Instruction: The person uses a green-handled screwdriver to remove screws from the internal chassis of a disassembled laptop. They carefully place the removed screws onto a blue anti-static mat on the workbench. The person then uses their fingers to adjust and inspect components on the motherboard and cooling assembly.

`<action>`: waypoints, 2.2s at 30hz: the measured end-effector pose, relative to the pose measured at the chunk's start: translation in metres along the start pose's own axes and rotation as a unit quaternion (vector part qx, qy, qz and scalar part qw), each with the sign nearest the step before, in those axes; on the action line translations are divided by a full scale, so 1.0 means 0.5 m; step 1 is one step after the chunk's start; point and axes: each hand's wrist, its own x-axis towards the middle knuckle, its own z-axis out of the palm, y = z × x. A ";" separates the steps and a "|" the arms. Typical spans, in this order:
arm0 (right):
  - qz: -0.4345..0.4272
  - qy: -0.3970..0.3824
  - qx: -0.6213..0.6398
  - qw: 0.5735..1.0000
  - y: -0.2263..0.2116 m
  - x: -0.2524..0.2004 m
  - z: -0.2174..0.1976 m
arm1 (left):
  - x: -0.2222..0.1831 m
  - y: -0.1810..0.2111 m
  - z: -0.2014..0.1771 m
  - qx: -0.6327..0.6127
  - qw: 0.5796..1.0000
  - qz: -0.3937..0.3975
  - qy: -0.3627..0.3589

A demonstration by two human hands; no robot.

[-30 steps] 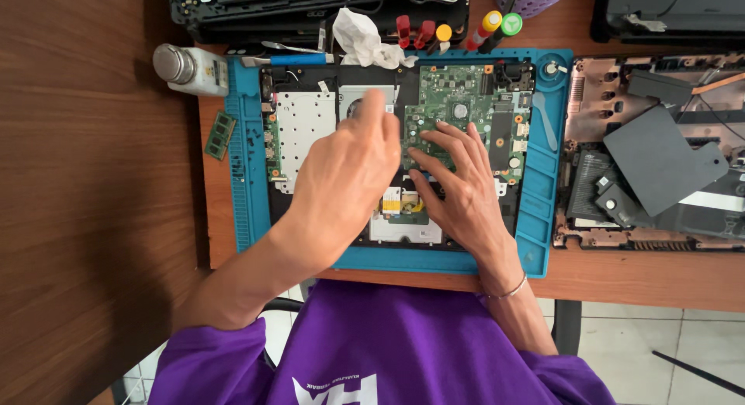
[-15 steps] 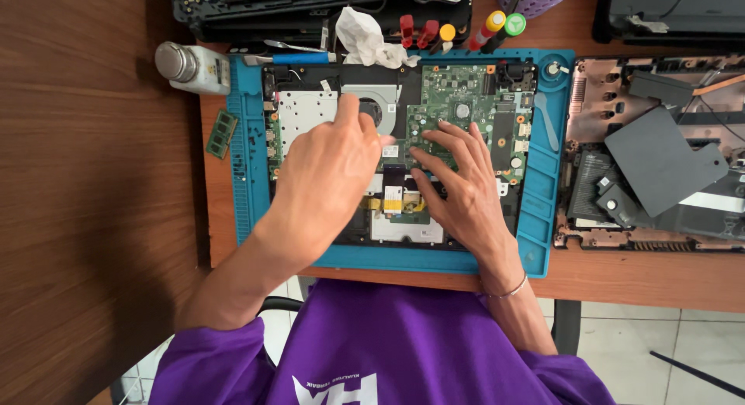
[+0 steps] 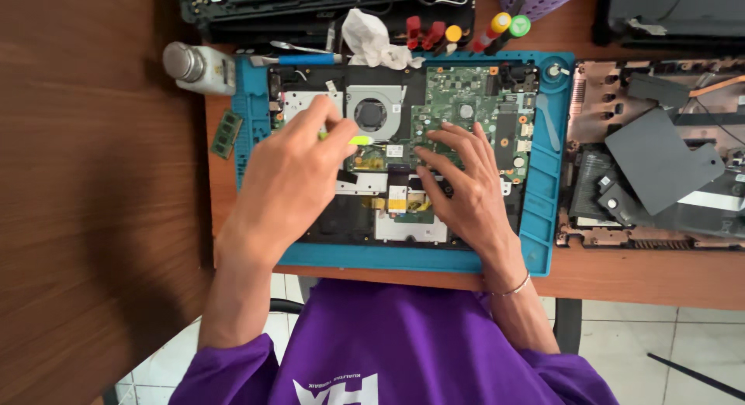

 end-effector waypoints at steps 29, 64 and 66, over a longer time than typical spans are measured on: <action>-0.164 -0.158 -0.046 0.972 -0.172 0.117 0.222 | -0.305 -0.141 0.035 -0.140 0.912 -0.339 0.184; -0.123 -0.142 -0.010 0.982 -0.178 0.118 0.219 | -0.284 -0.197 0.042 -0.139 0.924 -0.281 0.218; -0.118 -0.131 -0.002 0.984 -0.178 0.120 0.216 | -0.282 -0.194 0.041 -0.140 0.924 -0.272 0.230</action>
